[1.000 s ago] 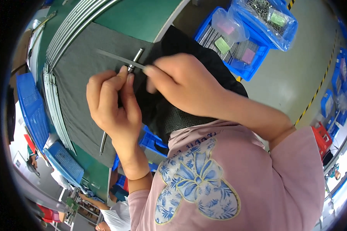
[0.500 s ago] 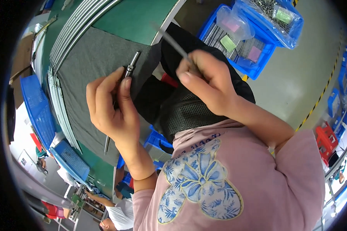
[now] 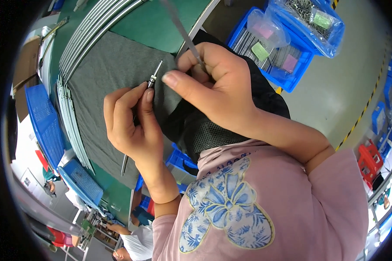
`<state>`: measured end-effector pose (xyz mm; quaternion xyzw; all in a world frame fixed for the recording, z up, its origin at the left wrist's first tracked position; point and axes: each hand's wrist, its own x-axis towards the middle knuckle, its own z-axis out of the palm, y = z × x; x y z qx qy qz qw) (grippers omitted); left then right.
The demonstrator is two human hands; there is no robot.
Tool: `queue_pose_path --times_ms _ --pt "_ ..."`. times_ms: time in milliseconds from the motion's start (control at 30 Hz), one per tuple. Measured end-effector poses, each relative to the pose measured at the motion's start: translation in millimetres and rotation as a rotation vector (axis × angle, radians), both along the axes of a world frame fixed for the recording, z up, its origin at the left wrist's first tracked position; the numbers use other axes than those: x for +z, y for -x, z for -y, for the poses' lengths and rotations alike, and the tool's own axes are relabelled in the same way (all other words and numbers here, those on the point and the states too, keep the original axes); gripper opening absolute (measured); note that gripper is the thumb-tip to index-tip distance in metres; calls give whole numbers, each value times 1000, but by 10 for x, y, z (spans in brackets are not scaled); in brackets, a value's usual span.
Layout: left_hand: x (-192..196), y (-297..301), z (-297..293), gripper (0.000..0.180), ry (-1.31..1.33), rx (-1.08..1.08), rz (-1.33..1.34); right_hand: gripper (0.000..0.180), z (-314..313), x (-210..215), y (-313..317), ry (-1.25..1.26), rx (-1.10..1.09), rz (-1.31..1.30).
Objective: Measuring the diameter of metal rods using a digital micrometer at a manufacturing workbench.
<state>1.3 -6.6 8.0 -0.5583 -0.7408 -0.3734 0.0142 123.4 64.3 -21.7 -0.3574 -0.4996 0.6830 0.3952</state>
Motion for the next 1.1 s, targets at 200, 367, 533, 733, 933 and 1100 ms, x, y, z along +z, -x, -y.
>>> queue_pose_path --times_ms 200,367,533,733,933,1100 --pt "-24 -1 -14 15 -39 -15 -22 18 -48 79 315 -596 -161 320" --pt "-64 0 -19 14 -52 -34 -1 21 7 16 172 -551 -243 384" --pt "-33 3 -15 13 -30 -32 -14 22 -39 24 -109 -195 -93 482" --pt "-32 -10 -24 13 -24 -10 -41 12 3 140 -350 -101 46 372" --pt "-42 0 -20 13 -31 -12 -42 14 -22 130 -286 -511 152 367" --pt "-40 -11 -9 14 -30 0 -40 27 11 240 -237 -495 206 323"
